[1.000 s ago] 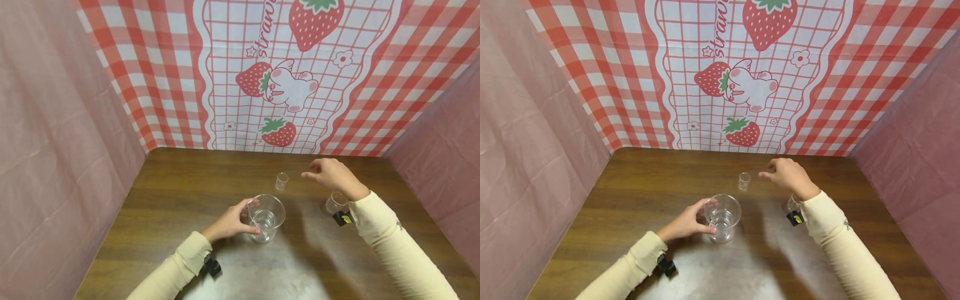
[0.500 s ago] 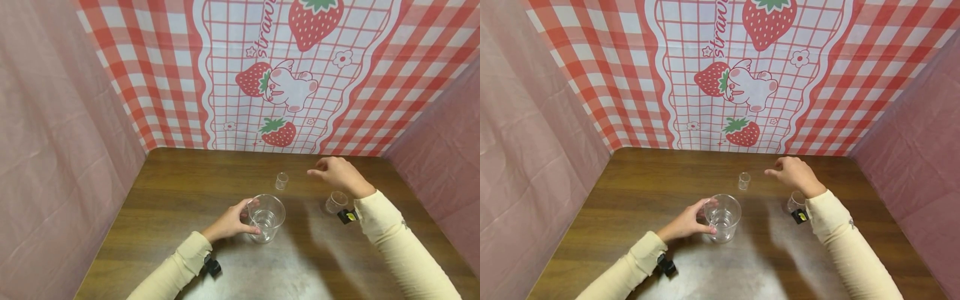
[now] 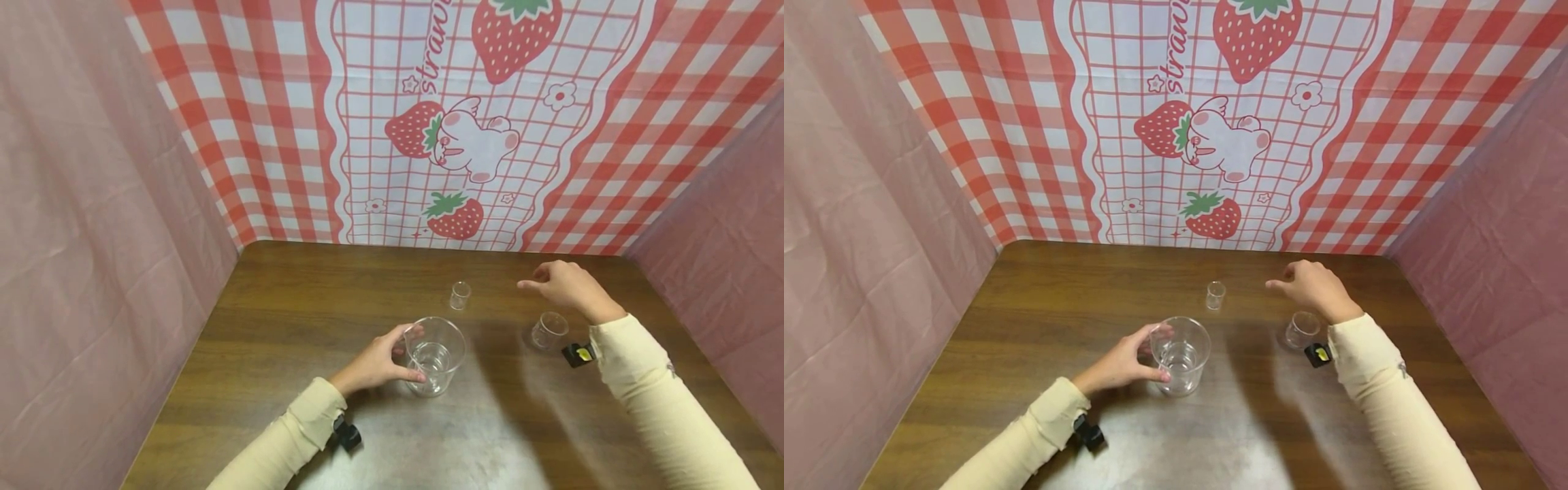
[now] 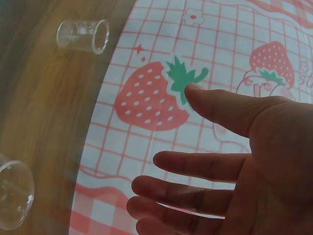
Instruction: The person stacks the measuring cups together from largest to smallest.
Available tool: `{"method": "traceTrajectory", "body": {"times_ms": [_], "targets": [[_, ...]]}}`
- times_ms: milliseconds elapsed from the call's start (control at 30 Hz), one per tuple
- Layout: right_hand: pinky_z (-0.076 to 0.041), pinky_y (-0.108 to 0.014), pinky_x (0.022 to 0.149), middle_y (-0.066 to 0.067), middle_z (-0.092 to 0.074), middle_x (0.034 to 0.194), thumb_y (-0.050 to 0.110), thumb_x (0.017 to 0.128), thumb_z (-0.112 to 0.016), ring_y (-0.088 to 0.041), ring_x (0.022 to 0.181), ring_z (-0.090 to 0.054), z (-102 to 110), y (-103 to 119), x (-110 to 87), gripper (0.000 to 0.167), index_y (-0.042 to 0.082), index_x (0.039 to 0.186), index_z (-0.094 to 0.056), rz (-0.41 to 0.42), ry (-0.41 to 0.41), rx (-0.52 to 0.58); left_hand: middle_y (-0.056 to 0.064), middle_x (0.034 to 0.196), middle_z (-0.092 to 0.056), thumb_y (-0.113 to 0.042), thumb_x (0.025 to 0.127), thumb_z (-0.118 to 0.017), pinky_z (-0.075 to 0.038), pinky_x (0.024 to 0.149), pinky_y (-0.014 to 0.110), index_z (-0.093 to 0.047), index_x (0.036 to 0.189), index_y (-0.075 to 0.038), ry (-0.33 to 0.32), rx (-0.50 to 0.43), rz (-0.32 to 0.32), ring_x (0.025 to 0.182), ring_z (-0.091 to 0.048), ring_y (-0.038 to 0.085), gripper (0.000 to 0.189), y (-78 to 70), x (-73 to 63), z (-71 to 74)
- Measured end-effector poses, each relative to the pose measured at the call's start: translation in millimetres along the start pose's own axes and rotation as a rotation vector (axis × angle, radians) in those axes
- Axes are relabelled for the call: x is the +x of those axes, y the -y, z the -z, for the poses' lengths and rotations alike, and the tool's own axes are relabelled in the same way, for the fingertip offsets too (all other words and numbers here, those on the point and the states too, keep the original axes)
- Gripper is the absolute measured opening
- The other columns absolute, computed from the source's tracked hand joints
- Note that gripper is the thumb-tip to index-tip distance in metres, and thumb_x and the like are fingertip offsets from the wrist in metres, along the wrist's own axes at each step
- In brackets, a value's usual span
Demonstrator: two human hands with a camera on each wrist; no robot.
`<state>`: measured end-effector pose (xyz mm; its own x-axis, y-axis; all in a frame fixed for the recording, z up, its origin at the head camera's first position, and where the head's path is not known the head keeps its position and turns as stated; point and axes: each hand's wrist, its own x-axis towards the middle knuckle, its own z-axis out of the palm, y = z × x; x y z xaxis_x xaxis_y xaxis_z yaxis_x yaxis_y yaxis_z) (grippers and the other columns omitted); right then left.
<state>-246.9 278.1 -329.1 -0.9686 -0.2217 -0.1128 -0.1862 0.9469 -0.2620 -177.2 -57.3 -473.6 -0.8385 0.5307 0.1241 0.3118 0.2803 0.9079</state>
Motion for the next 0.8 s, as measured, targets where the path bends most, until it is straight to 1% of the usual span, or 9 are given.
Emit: {"method": "traceTrajectory", "body": {"times_ms": [133, 267, 500, 633, 800], "targets": [[-0.053, -0.055, 0.079, -0.026, -0.069, 0.109, 0.052, 0.089, -0.063, -0.046, 0.100, -0.064, -1, -8, -1.1, 0.062, -0.007, 0.111, -0.066, -0.025, 0.021, -0.013, 0.013, 0.142, -0.055, -0.018, 0.072, -0.087, -0.049, 0.105, 0.042, -0.045, 0.140, -0.004, -0.002, 0.002, -0.005, 0.129, -0.055, 0.027, 0.080, 0.1, 0.1, 0.2], [-0.053, -0.056, 0.077, -0.027, -0.069, 0.110, 0.053, 0.089, -0.062, -0.049, 0.102, -0.062, -3, -16, -1.3, 0.064, -0.006, 0.112, -0.066, -0.050, 0.047, -0.033, 0.013, 0.142, -0.055, -0.019, 0.072, -0.087, -0.049, 0.105, 0.042, -0.046, 0.139, -0.004, -0.003, 0.002, -0.007, 0.129, -0.055, 0.027, 0.080, 0.0, -0.5, 0.2], [-0.053, -0.058, 0.077, -0.031, -0.064, 0.117, 0.059, 0.089, -0.059, -0.052, 0.107, -0.059, -6, -25, -2.8, 0.071, -0.007, 0.117, -0.064, -0.106, 0.107, -0.044, 0.012, 0.141, -0.056, -0.019, 0.072, -0.087, -0.049, 0.105, 0.039, -0.046, 0.139, -0.006, -0.003, 0.002, -0.002, 0.129, -0.054, 0.026, 0.079, -0.9, -2.1, -0.2], [-0.053, -0.058, 0.075, -0.032, -0.063, 0.119, 0.061, 0.088, -0.059, -0.053, 0.107, -0.058, -9, -29, -3.2, 0.075, -0.007, 0.119, -0.062, -0.134, 0.123, -0.051, 0.012, 0.141, -0.056, -0.019, 0.072, -0.087, -0.049, 0.105, 0.039, -0.046, 0.139, -0.006, -0.003, -0.002, 0.001, 0.129, -0.055, 0.025, 0.079, -0.7, -1.7, -0.3], [-0.053, -0.058, 0.074, -0.032, -0.063, 0.119, 0.064, 0.087, -0.058, -0.054, 0.106, -0.058, -12, -33, -4.3, 0.078, -0.007, 0.120, -0.062, -0.147, 0.128, -0.053, 0.012, 0.142, -0.055, -0.019, 0.072, -0.087, -0.050, 0.105, 0.039, -0.046, 0.139, -0.005, -0.006, 0.001, -0.001, 0.129, -0.055, 0.026, 0.080, 0.6, -0.6, -0.3]]}}
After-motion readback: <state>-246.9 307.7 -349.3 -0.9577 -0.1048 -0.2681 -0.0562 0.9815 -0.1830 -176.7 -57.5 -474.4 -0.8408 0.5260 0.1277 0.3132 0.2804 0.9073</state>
